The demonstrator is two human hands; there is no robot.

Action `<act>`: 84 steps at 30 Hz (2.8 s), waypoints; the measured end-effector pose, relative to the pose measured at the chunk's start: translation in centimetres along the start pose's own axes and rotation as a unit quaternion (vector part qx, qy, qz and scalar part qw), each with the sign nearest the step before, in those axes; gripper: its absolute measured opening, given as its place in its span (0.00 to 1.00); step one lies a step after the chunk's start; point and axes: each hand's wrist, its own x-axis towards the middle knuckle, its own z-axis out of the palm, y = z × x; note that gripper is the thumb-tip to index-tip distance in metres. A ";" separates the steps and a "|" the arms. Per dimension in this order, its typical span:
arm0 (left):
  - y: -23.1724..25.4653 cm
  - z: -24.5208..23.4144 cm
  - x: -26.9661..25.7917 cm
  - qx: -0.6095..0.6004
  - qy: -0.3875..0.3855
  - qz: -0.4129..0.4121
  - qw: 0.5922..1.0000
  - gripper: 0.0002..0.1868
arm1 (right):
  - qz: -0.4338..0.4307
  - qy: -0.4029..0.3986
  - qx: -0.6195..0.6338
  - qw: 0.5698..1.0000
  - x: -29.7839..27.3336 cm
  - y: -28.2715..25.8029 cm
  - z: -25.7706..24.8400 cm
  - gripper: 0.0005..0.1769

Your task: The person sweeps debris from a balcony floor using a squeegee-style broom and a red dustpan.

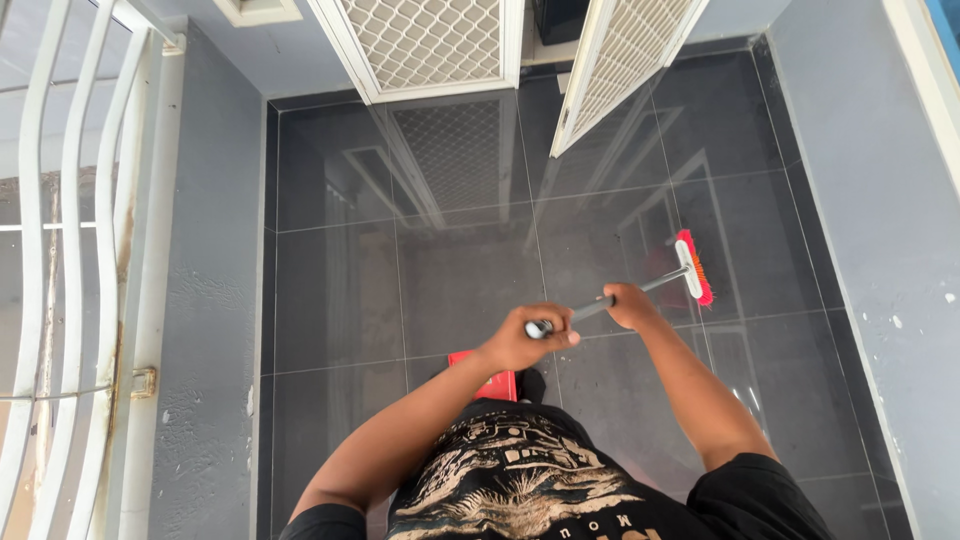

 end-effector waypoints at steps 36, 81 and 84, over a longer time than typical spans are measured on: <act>-4.2 0.2 1.0 0.088 -0.074 0.019 0.993 0.13 | -0.004 0.057 0.010 0.998 1.8 -0.7 2.4 0.09; 4.9 0.4 -1.1 0.277 -0.016 0.045 0.960 0.09 | -0.118 0.115 0.178 0.970 2.3 -7.7 5.0 0.13; 8.0 0.1 -1.2 0.277 0.011 0.033 0.960 0.08 | -0.111 0.063 0.208 0.970 2.5 -8.9 4.2 0.12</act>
